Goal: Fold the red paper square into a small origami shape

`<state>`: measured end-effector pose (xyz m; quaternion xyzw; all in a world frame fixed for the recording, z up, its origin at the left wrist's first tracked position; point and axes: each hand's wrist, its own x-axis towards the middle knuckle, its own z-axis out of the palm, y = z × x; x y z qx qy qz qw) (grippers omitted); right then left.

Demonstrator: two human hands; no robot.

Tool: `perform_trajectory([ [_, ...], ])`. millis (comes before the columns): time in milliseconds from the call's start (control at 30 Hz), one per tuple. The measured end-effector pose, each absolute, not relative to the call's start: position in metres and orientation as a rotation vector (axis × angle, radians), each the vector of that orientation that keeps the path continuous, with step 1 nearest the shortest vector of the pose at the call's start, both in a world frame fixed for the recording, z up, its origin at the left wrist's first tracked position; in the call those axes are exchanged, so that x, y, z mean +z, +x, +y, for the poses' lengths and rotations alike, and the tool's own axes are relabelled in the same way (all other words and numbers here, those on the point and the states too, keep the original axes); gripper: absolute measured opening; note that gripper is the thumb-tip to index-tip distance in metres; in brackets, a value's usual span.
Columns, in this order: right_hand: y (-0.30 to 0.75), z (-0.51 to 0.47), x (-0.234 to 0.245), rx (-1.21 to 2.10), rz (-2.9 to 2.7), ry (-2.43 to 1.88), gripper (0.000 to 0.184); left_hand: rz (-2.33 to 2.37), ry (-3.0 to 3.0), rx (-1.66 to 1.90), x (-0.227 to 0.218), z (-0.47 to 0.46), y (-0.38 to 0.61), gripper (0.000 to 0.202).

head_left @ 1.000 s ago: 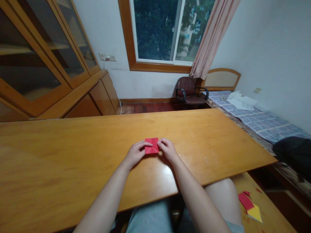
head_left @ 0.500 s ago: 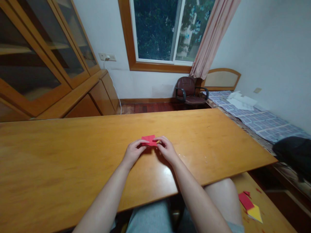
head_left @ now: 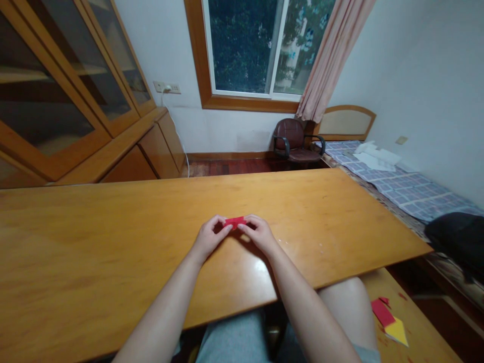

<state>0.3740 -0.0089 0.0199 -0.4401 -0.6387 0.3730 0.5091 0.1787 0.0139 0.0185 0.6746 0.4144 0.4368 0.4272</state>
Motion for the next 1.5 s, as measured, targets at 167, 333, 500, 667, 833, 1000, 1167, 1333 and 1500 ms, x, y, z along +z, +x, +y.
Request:
perform_trajectory([
  [167,0.373,-0.009,0.019,0.858,-1.591,-1.118,0.019,1.126,1.662,1.107,0.013,0.015,0.181,0.026],
  [333,0.371,-0.01,0.019,0.859,-1.593,-1.177,0.02,1.098,1.782,1.04,0.014,0.016,0.18,0.025],
  [500,0.371,-0.009,0.015,0.92,-1.459,-1.228,0.023,1.101,1.824,1.019,0.019,0.013,0.181,0.023],
  [667,0.372,-0.006,0.008,0.934,-1.404,-1.227,0.023,1.117,1.859,1.015,0.022,0.012,0.182,0.022],
  [833,0.372,-0.006,0.009,0.933,-1.42,-1.24,0.021,1.154,1.871,1.032,0.02,0.016,0.181,0.019],
  [1000,0.371,-0.006,0.012,0.92,-1.435,-1.256,0.019,1.178,1.837,1.013,0.019,0.017,0.181,0.019],
  [1167,0.37,-0.005,0.009,0.979,-1.378,-1.203,0.021,1.142,1.796,0.982,0.023,0.014,0.183,0.02],
  [1333,0.37,-0.004,0.007,1.06,-1.32,-1.149,0.032,1.133,1.732,1.002,0.023,0.014,0.183,0.023],
  [1500,0.371,-0.005,0.009,1.032,-1.371,-1.181,0.021,1.114,1.697,0.993,0.022,0.014,0.182,0.024],
])
